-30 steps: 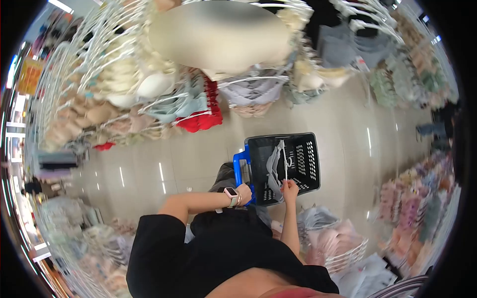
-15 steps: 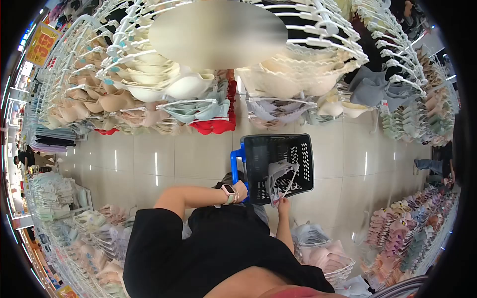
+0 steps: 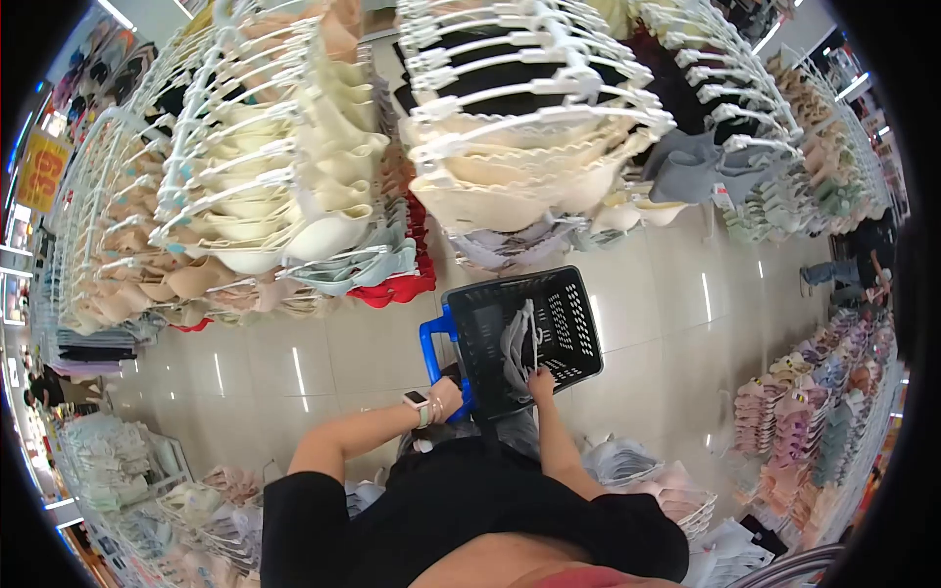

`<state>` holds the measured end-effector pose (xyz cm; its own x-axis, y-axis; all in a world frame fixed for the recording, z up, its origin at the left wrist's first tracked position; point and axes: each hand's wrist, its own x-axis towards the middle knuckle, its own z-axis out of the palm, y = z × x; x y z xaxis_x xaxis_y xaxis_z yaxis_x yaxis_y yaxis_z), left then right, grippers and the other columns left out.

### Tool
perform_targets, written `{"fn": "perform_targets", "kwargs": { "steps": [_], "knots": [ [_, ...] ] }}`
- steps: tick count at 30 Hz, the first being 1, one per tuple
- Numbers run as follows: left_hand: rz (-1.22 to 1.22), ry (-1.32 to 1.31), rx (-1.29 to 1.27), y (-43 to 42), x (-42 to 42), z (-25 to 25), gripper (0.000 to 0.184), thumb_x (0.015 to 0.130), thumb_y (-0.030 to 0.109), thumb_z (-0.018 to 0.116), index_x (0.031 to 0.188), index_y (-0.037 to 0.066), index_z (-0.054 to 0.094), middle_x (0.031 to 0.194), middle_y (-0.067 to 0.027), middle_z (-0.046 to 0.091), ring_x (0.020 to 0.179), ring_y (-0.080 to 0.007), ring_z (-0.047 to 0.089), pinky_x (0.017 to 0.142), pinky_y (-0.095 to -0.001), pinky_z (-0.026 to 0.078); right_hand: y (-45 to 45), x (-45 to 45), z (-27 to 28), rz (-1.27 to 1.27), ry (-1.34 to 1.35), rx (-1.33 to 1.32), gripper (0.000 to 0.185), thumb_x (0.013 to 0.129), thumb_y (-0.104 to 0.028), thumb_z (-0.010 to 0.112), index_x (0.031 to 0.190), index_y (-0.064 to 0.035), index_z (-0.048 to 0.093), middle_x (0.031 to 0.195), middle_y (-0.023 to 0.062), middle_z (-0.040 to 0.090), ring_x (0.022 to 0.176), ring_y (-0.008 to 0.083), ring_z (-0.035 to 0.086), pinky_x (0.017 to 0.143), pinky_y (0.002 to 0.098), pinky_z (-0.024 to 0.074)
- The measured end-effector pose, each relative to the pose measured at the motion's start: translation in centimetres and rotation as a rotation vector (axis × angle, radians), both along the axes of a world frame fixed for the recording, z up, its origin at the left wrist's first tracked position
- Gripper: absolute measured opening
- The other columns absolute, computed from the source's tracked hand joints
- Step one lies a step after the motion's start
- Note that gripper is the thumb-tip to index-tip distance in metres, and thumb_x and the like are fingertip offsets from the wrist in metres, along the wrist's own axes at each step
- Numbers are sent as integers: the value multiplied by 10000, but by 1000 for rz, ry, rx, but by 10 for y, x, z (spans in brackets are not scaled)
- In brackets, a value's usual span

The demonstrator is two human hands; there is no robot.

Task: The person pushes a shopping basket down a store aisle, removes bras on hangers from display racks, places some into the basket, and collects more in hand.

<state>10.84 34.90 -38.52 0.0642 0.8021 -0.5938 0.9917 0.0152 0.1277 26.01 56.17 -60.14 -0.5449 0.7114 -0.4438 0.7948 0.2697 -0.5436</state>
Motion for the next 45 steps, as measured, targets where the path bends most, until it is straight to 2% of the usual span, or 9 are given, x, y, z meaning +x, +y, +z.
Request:
{"fn": "perform_targets", "kwargs": {
  "steps": [4,12,13,25,28,31,35,40,45],
  "knots": [
    [67,-100,-66,1,28,-8,76,613,165,641,675,134,672,678,-47,646,671,-199,633,594,-313,450,26,-1,9,38,11,58,185,795,-191,540,817,-8,533,771,235,598,763,412,576,666,472,448],
    [81,-79,-271,14,33,-13,77,585,174,663,658,151,657,677,-34,648,677,-187,635,636,-306,450,131,17,-26,-62,40,166,169,832,-175,508,776,-17,529,687,224,585,690,411,574,599,485,442],
    [70,-84,-316,11,34,-22,172,522,228,685,669,147,644,670,-42,639,670,-200,625,672,-311,444,145,17,-32,-77,21,183,177,833,-181,509,772,-17,533,695,223,587,696,409,573,605,486,442],
    [59,-45,-427,10,40,-33,120,598,197,601,694,129,625,705,-65,648,692,-200,635,689,-307,442,246,-39,-75,-23,-59,41,215,806,-200,510,795,-12,613,785,213,610,793,377,588,688,460,464],
    [47,-59,-429,18,37,-29,104,633,184,572,701,125,623,703,-65,648,692,-202,634,697,-306,441,255,-64,-76,-74,-39,15,218,801,-202,519,803,-6,615,802,213,614,807,381,590,703,458,468],
    [68,-91,-453,25,36,-22,88,642,167,560,683,119,621,688,-62,644,684,-205,630,687,-312,448,254,-79,-74,90,-41,41,215,795,-192,521,817,1,612,827,203,621,803,387,594,711,460,470],
    [55,-91,-454,27,34,-21,84,637,162,562,674,113,619,680,-64,641,676,-205,627,677,-304,449,239,-89,-74,-63,-123,-35,250,818,-235,506,814,-13,621,835,218,616,831,378,592,734,472,463],
    [17,-111,-415,29,32,-20,93,617,172,570,661,99,606,648,-75,627,644,-212,619,646,-311,448,203,-36,-82,-223,-187,31,270,822,-253,502,875,-7,600,852,225,614,842,380,590,743,472,459],
    [6,-139,-381,21,31,-26,106,597,183,580,648,90,586,633,-84,617,619,-221,613,636,-316,447,173,48,-100,-367,-289,-123,210,816,-172,458,874,-3,568,842,222,617,851,373,597,728,479,457]
  ]
}}
